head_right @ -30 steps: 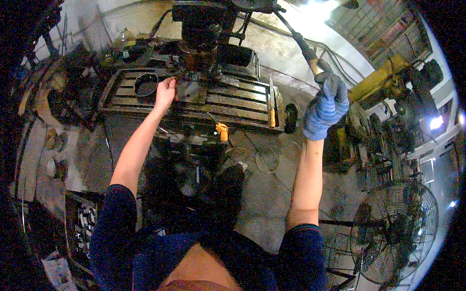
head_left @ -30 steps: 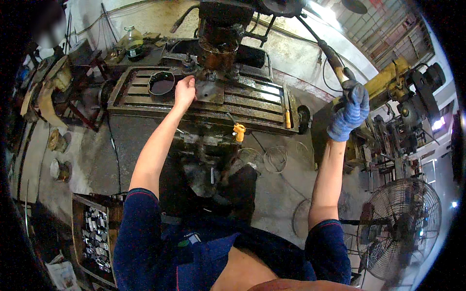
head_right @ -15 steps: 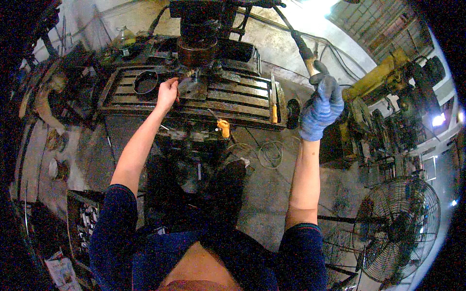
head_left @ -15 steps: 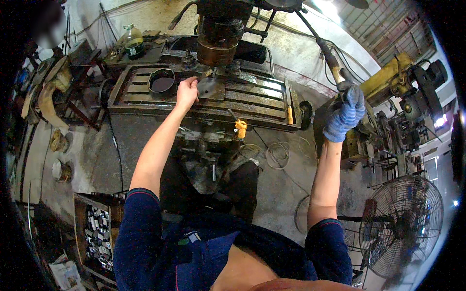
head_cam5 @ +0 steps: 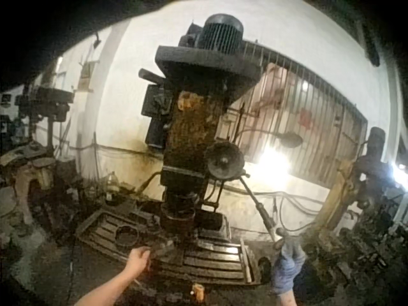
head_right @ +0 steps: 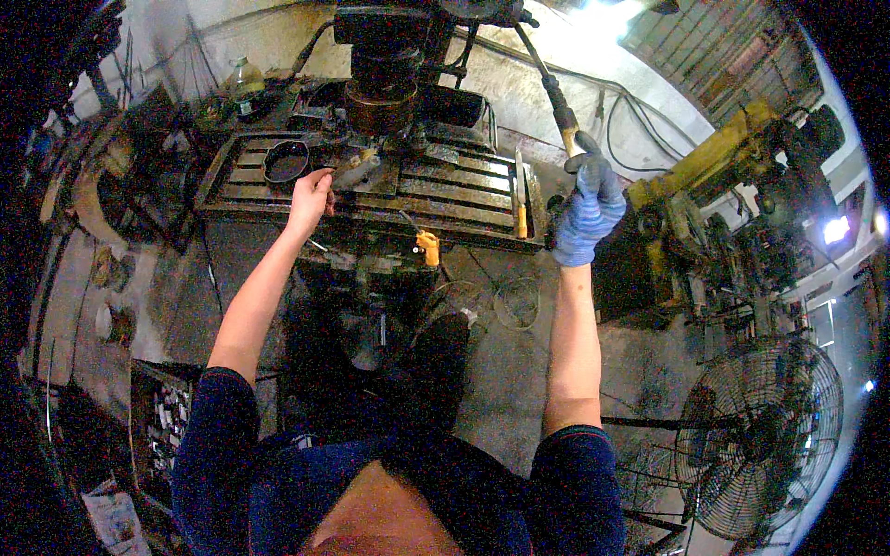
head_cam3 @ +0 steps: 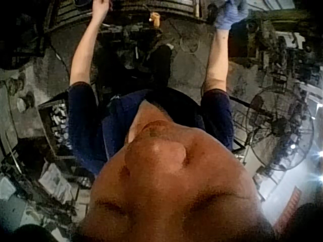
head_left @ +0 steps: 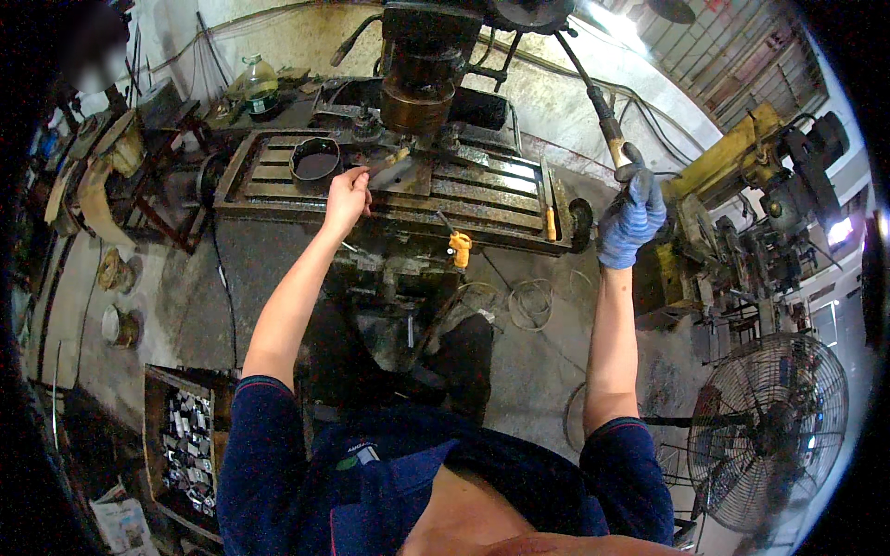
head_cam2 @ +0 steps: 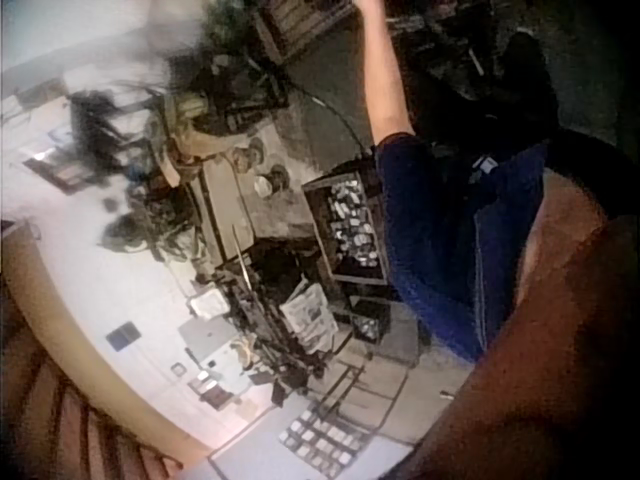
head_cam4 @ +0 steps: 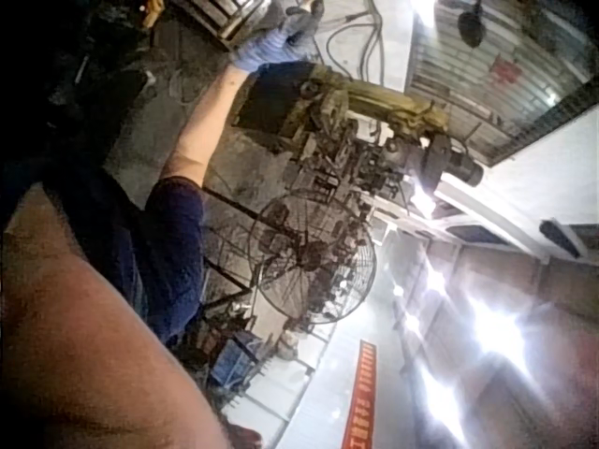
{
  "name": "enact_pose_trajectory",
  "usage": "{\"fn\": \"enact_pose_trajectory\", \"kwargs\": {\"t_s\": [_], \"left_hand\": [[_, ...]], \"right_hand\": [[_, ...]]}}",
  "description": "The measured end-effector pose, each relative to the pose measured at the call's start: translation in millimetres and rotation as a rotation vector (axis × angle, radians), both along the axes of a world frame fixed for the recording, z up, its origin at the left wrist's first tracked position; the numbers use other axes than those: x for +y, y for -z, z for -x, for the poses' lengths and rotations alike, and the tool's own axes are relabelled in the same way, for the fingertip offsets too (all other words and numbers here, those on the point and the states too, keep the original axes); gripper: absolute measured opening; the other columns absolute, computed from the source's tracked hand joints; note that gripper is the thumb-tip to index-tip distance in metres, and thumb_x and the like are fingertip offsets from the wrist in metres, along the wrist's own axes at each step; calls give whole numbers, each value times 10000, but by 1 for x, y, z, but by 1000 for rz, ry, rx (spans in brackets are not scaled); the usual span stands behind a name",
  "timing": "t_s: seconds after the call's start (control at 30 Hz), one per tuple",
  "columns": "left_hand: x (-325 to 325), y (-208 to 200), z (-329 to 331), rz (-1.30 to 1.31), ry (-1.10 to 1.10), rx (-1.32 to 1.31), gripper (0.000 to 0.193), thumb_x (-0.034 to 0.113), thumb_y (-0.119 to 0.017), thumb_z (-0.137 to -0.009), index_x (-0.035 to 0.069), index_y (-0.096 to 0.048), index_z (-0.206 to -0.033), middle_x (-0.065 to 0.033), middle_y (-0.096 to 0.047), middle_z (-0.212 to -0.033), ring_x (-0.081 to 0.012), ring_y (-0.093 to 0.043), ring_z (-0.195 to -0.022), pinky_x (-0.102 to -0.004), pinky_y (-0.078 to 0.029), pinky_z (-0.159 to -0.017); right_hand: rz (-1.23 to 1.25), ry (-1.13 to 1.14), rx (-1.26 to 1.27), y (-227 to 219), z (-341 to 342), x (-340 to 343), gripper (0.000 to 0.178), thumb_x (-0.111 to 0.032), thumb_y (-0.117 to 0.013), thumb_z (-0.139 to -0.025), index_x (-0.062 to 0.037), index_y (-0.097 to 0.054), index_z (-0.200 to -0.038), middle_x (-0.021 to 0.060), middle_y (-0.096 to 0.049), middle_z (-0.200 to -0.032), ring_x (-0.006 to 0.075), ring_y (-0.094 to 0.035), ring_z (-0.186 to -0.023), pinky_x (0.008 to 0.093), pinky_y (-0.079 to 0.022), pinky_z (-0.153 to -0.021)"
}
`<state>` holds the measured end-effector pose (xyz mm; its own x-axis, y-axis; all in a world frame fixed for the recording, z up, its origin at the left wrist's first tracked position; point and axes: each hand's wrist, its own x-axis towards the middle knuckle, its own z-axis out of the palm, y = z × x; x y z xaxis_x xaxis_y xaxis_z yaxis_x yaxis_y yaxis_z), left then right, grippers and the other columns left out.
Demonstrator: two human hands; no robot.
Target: The person places small metal pieces into a fixture on a milling machine table. They use a handheld air nozzle to clear shavings and debris from the workspace, then use a tool with a yellow handle to position the parts. The person repeatedly clears the area and moves processed parts into a nearby crate.
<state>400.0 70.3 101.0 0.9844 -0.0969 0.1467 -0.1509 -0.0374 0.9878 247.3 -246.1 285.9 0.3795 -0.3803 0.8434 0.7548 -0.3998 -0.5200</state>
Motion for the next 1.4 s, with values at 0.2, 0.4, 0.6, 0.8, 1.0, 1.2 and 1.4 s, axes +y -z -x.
{"fn": "enact_pose_trajectory", "kwargs": {"t_s": [0.2,0.4,0.6,0.8,1.0,1.2,1.4], "left_hand": [[2,-7,8,-39,20,-28,312,142,-421,-900,-54,-489,-1133,-52,-493,-532,-115,-447,-377,-262,-378,-374],[4,-7,8,-84,39,-73,304,133,-421,-897,-57,-499,-1120,-65,-508,-535,-115,-452,-376,-261,-380,-373],[7,-11,9,-96,34,-91,284,126,-423,-893,-41,-517,-1103,-61,-513,-531,-106,-456,-379,-256,-381,-371],[13,-14,9,-111,31,-109,278,136,-429,-896,-28,-522,-1100,-59,-514,-532,-99,-455,-374,-247,-378,-365],[14,-13,4,-177,47,-152,280,142,-439,-895,-28,-523,-1101,-53,-520,-539,-101,-467,-382,-253,-382,-374],[19,-11,1,-294,-8,-218,280,169,-461,-879,0,-548,-1086,-75,-547,-561,-134,-521,-441,-280,-423,-453],[62,-21,-6,-605,-356,-498,240,157,-483,-855,52,-558,-1057,-171,-597,-841,-343,-581,-745,-409,-458,-634]], "right_hand": [[28,-16,-4,13,-3,-5,383,-251,-600,-806,52,-583,-1040,32,-585,-777,65,-473,-647,209,-367,-599],[49,17,-22,8,-3,-6,291,-240,-588,-810,40,-608,-889,80,-604,-799,101,-502,-685,233,-380,-617],[35,-2,-3,-6,2,-5,216,-204,-574,-808,6,-611,-769,117,-626,-826,240,-558,-917,339,-399,-804],[36,21,-34,-19,1,-3,222,-200,-562,-824,10,-616,-774,40,-590,-744,117,-475,-721,245,-340,-681],[-19,29,-65,-38,2,8,229,-190,-563,-829,26,-608,-768,36,-580,-735,89,-461,-660,221,-339,-646],[-22,54,-74,-50,-4,-6,229,-193,-592,-796,28,-621,-846,28,-601,-755,84,-491,-670,219,-380,-644],[63,67,-174,-78,-11,-6,216,-163,-566,-798,43,-630,-801,98,-614,-757,168,-576,-770,271,-422,-743]]}}
